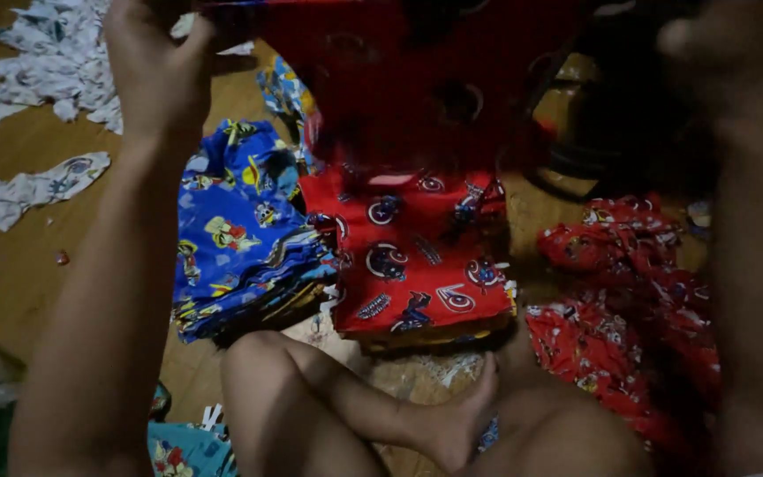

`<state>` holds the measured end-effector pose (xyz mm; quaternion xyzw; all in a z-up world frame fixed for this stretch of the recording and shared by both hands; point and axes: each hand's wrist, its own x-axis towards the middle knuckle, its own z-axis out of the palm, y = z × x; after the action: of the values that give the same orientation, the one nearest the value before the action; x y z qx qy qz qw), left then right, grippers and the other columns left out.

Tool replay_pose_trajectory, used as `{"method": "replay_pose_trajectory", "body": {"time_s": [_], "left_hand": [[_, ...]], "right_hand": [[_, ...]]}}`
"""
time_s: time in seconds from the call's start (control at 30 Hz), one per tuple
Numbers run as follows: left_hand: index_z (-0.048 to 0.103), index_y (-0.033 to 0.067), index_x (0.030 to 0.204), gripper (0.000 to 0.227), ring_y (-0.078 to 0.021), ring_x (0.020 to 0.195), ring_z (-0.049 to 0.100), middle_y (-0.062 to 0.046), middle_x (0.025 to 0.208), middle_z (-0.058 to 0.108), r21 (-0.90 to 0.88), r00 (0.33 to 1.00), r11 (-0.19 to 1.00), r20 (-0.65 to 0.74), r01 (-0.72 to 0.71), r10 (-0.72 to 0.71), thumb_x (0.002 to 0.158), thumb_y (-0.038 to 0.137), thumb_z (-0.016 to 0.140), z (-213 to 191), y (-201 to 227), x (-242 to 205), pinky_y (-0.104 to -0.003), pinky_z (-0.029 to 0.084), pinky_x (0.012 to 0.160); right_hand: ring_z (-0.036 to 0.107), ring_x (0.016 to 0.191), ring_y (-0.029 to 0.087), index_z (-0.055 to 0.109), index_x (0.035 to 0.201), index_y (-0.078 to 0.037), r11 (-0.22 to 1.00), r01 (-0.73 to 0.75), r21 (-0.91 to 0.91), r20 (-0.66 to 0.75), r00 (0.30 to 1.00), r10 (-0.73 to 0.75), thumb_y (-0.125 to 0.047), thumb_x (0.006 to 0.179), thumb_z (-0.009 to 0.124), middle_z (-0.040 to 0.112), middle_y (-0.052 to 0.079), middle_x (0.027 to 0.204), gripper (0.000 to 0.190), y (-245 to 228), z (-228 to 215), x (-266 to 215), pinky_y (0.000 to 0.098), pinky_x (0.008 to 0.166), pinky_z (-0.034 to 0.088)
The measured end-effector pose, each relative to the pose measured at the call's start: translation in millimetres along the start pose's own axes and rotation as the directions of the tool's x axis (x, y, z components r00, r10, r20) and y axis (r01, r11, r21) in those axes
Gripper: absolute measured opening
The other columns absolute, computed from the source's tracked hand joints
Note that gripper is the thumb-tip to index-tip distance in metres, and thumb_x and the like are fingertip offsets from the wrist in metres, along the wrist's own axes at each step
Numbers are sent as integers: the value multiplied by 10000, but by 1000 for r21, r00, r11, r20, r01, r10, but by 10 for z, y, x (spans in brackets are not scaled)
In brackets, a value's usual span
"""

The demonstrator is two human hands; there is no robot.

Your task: Trimming loose threads from colorful children's clothing using scissors and stacking the finished pieces.

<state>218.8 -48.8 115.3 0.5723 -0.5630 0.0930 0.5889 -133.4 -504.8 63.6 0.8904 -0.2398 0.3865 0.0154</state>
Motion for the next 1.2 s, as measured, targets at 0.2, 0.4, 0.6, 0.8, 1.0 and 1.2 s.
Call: {"method": "replay_pose_trajectory", "body": {"time_s": [0.2,0.4,0.6,0.8,1.0,1.2], "left_hand": [[429,42,1072,169,-209,919,575,-162,1141,570,-173,968,953,85,248,-237,997,-60,542,166,186,-1082,-297,517,801],[569,65,974,220,-418,1404,494,-210,1492,557,-86,901,908,191,410,-389,821,-86,528,720,-321,-2810,-510,471,1099],[705,66,1033,335,-494,1360,465,-211,1514,537,194,883,924,282,330,-375,797,-124,560,976,-714,-3495,-602,391,1104],[750,120,1024,251,-360,1191,665,-134,1243,724,212,865,862,114,460,-489,883,-38,615,733,-931,-2630,-495,507,1025],[746,165,1138,176,-339,1031,719,-120,1060,762,254,767,726,-146,639,-625,1000,237,663,1053,-1957,-1923,-457,550,892],[682,132,1076,491,-411,1000,720,-169,1002,744,387,609,528,-120,756,-784,902,590,719,1556,-2651,-1857,-531,557,839]], "right_hand": [[736,1100,404,779,1220,114,854,514,-84,-122,845,-521,200,923,707,778,260,1297,318,-1255,-479,-893,446,975,596],[661,1023,243,664,1343,-126,916,401,0,152,906,-396,-191,820,648,692,76,1352,527,-896,561,-2738,373,783,528],[713,1059,277,589,1376,-330,995,94,32,640,763,-93,-61,711,613,627,-87,1376,717,-997,663,-3363,450,846,611],[649,1253,161,728,1278,-297,942,-239,236,464,880,107,7,755,660,704,-76,1339,609,-439,831,-2766,322,1027,521],[688,755,266,770,1194,-188,689,-622,372,425,774,470,-302,967,774,729,87,863,254,-324,1813,-1729,374,675,531],[731,967,253,788,1114,-160,533,-714,455,511,699,500,-471,834,874,773,100,1018,428,-833,2476,-1137,359,774,549]]}}
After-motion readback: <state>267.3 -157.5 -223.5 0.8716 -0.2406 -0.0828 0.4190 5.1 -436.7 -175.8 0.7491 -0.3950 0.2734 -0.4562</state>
